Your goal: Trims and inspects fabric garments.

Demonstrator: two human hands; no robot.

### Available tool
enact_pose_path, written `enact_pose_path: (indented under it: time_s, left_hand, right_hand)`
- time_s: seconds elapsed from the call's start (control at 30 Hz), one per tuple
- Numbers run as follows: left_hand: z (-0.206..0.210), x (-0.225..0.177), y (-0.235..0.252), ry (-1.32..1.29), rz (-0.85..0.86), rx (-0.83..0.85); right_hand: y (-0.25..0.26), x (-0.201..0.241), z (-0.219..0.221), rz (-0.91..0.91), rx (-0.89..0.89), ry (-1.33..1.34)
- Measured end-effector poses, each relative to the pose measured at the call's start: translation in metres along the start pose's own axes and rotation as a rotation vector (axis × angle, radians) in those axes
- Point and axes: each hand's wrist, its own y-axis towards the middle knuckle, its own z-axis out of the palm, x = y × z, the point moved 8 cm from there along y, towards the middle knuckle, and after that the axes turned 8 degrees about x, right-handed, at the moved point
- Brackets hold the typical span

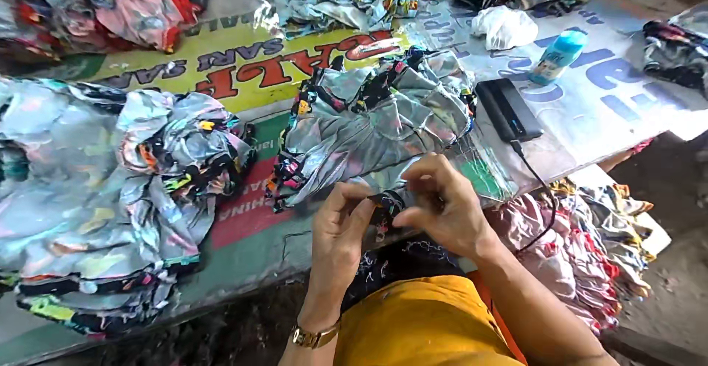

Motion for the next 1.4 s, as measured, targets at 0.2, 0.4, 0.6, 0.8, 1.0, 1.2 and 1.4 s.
enact_pose_path:
  time_s: [0.2, 0.4, 0.6, 0.8, 1.0, 1.2, 1.4]
  left_hand:
    - [-0.006, 0.004, 0.002, -0.061, -0.046, 0.004]
    - [-0.004, 0.003, 0.003, -0.081, -0.051, -0.021]
    - [-0.007, 0.003, 0.001, -0.070, -0.046, -0.057]
    - [-0.007, 0.004, 0.002, -0.087, -0.058, -0.044]
    - [-0.008, 0.001, -0.003, 0.065, -0.015, -0.097]
    - [0.006, 0.000, -0.006, 0.351, -0.014, -0.090]
    - [-0.011, -0.019, -0.022, 0.596, -0.004, -0.094]
  right_hand:
    - [0.022, 0.010, 0.021, -0.112, 0.024, -0.149]
    - [0.035, 0.000, 0.007, -0.015, 0.001, -0.136]
    - [0.029, -0.020, -0.024, 0.132, -0.118, 0.016]
    - [0.016, 0.002, 0.011, 0.049, 0.137, -0.154]
    - [0.021, -0.011, 0.017, 0.157, 0.059, -0.005]
    - [0.018, -0.021, 0.013, 0.191, 0.005, 0.160]
    - [0.010, -0.032, 0.007, 0.222, -0.048, 0.261]
